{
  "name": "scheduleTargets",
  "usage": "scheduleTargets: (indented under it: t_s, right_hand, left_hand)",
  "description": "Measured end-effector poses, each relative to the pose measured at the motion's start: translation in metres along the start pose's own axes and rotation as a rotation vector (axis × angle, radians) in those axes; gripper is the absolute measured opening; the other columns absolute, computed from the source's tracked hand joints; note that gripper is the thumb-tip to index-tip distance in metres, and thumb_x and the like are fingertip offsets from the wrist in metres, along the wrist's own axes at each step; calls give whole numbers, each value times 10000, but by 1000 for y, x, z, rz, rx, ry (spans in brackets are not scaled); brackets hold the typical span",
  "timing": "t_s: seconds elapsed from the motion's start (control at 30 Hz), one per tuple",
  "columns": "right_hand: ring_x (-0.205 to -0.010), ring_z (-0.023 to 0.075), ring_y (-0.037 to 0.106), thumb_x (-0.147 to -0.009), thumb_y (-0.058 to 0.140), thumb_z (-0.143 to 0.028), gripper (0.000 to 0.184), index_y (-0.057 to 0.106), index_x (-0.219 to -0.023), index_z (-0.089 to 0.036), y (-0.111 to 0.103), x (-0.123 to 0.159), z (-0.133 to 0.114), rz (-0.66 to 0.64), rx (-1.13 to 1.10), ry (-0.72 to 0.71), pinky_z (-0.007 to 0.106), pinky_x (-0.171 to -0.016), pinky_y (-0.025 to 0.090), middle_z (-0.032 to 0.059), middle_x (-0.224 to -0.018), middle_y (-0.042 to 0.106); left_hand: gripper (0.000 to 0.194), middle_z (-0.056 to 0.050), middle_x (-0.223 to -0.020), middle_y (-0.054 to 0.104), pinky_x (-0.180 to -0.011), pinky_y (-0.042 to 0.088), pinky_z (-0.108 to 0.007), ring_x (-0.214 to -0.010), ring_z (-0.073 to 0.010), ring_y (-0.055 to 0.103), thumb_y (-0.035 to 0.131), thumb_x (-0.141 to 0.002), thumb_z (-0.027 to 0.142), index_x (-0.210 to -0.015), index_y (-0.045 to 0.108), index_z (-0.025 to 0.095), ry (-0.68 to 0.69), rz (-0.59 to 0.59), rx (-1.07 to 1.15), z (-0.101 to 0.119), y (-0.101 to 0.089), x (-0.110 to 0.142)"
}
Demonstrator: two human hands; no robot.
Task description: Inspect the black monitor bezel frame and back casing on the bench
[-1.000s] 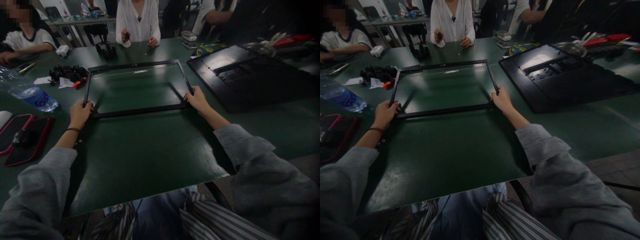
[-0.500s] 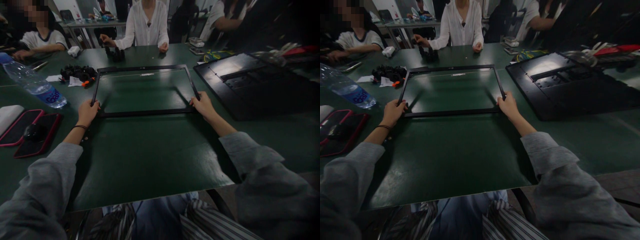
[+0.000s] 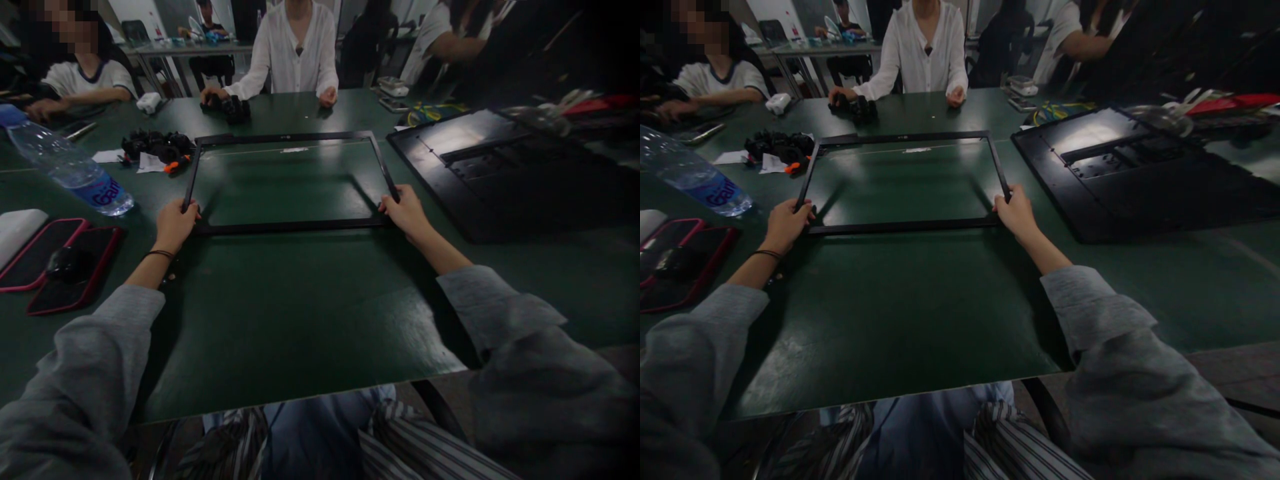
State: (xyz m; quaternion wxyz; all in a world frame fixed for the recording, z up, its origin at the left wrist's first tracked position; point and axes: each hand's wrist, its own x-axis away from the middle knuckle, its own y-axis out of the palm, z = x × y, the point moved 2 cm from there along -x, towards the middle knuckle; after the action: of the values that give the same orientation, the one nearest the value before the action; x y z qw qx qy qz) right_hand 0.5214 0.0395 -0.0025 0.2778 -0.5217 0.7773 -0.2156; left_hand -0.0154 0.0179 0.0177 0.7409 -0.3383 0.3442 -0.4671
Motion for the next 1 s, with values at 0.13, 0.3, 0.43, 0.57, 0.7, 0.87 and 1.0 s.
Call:
scheduleTargets:
  t_s: [0.13, 0.3, 0.43, 0.57, 0.7, 0.87, 1.0]
  right_hand:
    - [-761, 236, 647, -810, 616, -329, 417, 551, -1197, -191, 0, 1, 0, 0, -15, -6, 412, -784, 530, 37, -758, 662]
    - [-762, 235, 647, -806, 597, -296, 381, 553, -1168, -189, 0, 2, -1, 0, -10, -14, 413, -805, 520, 36, -758, 661]
    - [-772, 235, 645, -802, 591, -291, 374, 543, -1160, -195, 0, 0, -1, -5, -6, -16, 416, -812, 520, 32, -761, 656]
    - [-766, 235, 640, -802, 584, -300, 375, 544, -1160, -196, 1, -1, 2, -5, 0, -12, 430, -827, 519, 32, -764, 657]
    - [-768, 234, 639, -802, 585, -312, 368, 545, -1151, -204, 1, -2, 4, -1, 2, -14, 429, -828, 521, 29, -764, 655]
    - [-762, 228, 636, -804, 584, -301, 361, 544, -1149, -205, 0, 0, 2, -3, 1, -5, 425, -830, 519, 22, -754, 656]
    - [-760, 230, 635, -806, 589, -317, 374, 543, -1159, -201, -1, 3, -2, -10, 0, -3, 424, -816, 523, 28, -757, 658]
  left_hand:
    - [344, -38, -868, 733, -742, 432, -281, -755, -158, 619, 507, -891, 394, -1043, 727, 177, 0, 5, -8, 3, -1, 2]
    - [344, -43, -884, 737, -730, 424, -282, -750, -160, 616, 502, -892, 398, -1015, 734, 175, -17, 0, -19, 2, -1, 1]
    - [332, -35, -870, 735, -729, 419, -283, -731, -157, 604, 512, -890, 386, -1018, 733, 174, -6, 6, -14, 1, 0, -1]
    - [326, -26, -843, 725, -714, 422, -275, -738, -157, 613, 506, -895, 393, -1008, 728, 182, -8, 2, -14, -1, 0, -1]
    - [327, -24, -820, 715, -725, 433, -277, -740, -161, 620, 510, -888, 392, -1020, 725, 185, -5, 1, -12, -3, 1, -3]
    - [346, -25, -832, 722, -736, 446, -284, -729, -158, 623, 512, -892, 408, -1039, 727, 181, -11, 8, 3, -5, 2, -4]
    - [344, -28, -837, 723, -754, 451, -287, -747, -160, 623, 519, -892, 396, -1058, 729, 179, -11, 2, -4, -4, 1, -3]
